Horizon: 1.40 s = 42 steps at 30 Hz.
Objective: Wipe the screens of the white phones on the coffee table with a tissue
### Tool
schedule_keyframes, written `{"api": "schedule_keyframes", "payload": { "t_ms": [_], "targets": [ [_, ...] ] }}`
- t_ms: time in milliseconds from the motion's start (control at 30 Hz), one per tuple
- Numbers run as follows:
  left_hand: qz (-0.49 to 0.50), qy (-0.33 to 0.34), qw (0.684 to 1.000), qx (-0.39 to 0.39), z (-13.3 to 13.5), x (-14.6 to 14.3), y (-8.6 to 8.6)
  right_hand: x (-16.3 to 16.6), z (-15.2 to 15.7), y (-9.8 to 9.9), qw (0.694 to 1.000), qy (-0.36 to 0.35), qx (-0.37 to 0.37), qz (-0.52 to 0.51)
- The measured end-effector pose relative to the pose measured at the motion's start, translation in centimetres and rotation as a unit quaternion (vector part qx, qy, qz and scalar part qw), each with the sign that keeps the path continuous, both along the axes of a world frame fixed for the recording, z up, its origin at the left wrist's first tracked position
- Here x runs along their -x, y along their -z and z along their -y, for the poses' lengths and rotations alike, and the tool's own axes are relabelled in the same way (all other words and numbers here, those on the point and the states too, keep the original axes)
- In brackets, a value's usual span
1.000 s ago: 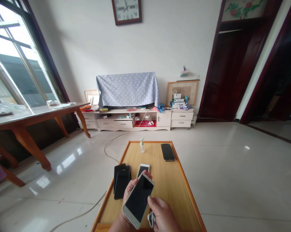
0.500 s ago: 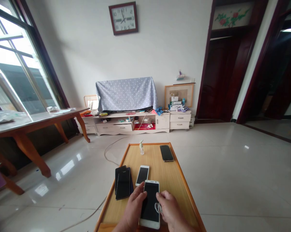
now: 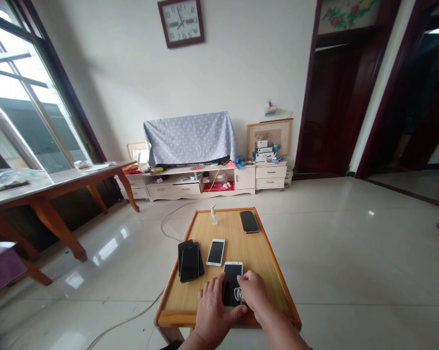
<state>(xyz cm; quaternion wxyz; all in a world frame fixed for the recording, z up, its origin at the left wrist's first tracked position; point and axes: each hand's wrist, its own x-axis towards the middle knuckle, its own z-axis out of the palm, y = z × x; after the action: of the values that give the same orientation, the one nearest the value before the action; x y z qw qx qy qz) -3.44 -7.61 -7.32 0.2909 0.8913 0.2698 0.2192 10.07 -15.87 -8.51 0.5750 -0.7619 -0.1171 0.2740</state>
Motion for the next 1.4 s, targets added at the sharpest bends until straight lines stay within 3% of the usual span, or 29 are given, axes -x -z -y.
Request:
{"api": "schedule_keyframes", "payload": {
  "t_ms": [200,433,567,767,967,1133,1233,1400],
  "targets": [
    [0.028,0.013,1.000,0.000,-0.3,-0.8,1.0,-0.1,-0.1,-0.2,1.000,-0.002,0.010,0.019],
    [0.000,0.021,1.000,-0.010,-0.7,-2.1,1.0,-0.6,0.1,-0.2,1.000,0.014,-0.008,0.005],
    [0.000,0.057,0.998,0.005,-1.4,-2.8,0.5,-0.9,1.1,-0.8,0.999,0.039,-0.021,-0.008],
    [0.039,0.079,0.996,-0.016,-1.1,-2.0,-1.6,0.1,3.2,-3.6,0.998,0.030,-0.059,-0.003],
    [0.083,0.123,0.985,0.085,0.8,-1.5,-1.7,1.8,3.7,-4.4,0.989,-0.021,-0.143,-0.022],
    [0.159,0.055,0.972,0.166,0.9,-2.3,-1.1,2.4,3.4,-4.4,0.969,0.004,-0.238,-0.067],
    [0.169,0.040,0.970,0.172,1.1,-2.6,-1.5,2.8,3.2,-4.4,0.972,-0.014,-0.228,-0.056],
    [0.156,0.096,0.973,0.142,1.8,-2.5,-2.9,2.8,3.1,-4.6,0.978,-0.043,-0.205,0.009]
  ]
}}
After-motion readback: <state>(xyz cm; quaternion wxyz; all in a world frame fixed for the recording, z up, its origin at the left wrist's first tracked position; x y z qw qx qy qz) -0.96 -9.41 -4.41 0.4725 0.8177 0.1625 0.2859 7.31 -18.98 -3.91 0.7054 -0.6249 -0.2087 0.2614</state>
